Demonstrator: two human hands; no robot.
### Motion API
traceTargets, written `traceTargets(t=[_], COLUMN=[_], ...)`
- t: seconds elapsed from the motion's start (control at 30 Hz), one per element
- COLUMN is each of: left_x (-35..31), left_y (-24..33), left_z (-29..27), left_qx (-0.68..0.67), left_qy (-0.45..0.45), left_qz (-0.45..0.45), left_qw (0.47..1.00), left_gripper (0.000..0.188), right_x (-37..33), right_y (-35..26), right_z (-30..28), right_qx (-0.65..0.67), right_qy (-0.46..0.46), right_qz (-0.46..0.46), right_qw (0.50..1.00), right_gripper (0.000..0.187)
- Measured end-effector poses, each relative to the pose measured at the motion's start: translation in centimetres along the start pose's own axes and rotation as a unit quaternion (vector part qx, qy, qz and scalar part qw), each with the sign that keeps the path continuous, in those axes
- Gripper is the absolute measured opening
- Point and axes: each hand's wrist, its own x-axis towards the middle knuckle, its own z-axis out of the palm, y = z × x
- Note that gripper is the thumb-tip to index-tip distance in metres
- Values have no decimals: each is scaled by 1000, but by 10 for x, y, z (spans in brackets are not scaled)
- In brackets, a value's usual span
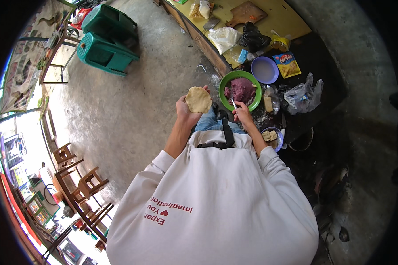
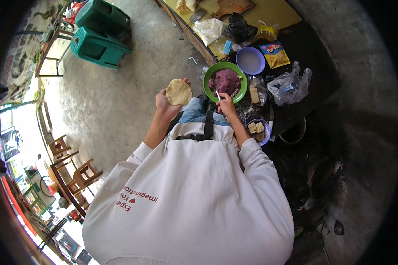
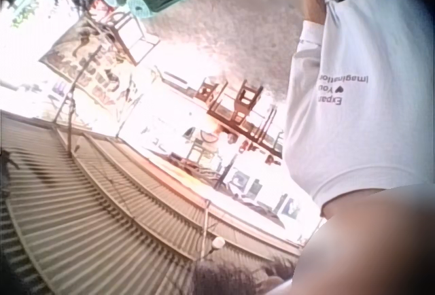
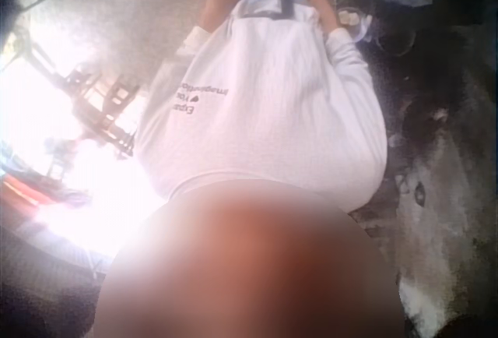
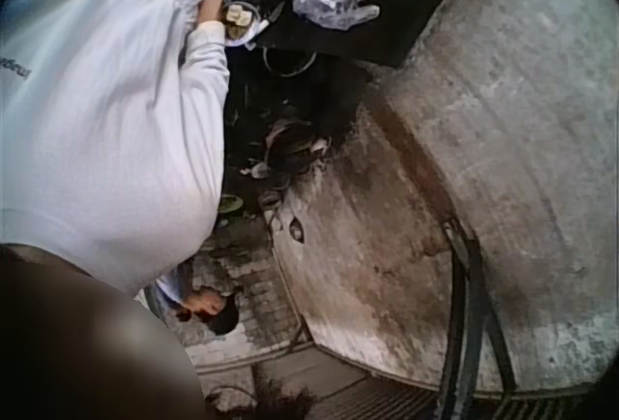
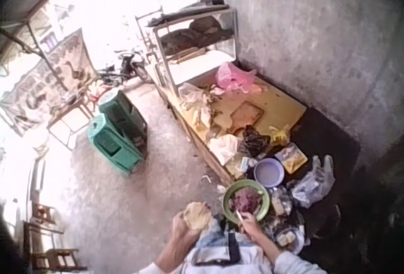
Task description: The person holds a thin dough wrapper and spreads a purple paste onto it using a spoon. They then place the filled wrapper into a small metal mold and press it down to shape the patty.
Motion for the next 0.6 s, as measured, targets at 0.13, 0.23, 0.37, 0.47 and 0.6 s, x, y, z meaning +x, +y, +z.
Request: traceTargets(t=[0.13, 0.23, 0.37, 0.47, 0.6], left_x=[25, 37, 52, 64, 71], left_y=[11, 14, 13, 7, -10], left_z=[-3, -3, 3, 9, 18], left_qx=[-8, -20, -36, -65, -10], left_qy=[37, 42, 12, 9, -24], left_qz=[17, 34, 30, 10, -3], left_qw=[999, 998, 999, 998, 1000], left_gripper=[60, 61, 61, 60, 57], right_x=[-2, -4, -8, -18, -49], right_y=[-4, -7, -13, -27, -66], right_z=[-8, -11, -15, -21, -26], right_qx=[57, 16, -125, -165, -154], right_qy=[-9, -5, 45, 63, 72], right_qz=[29, 22, -77, -157, -207], right_qw=[998, 1000, 988, 972, 963], right_gripper=[46, 44, 40, 36, 31])
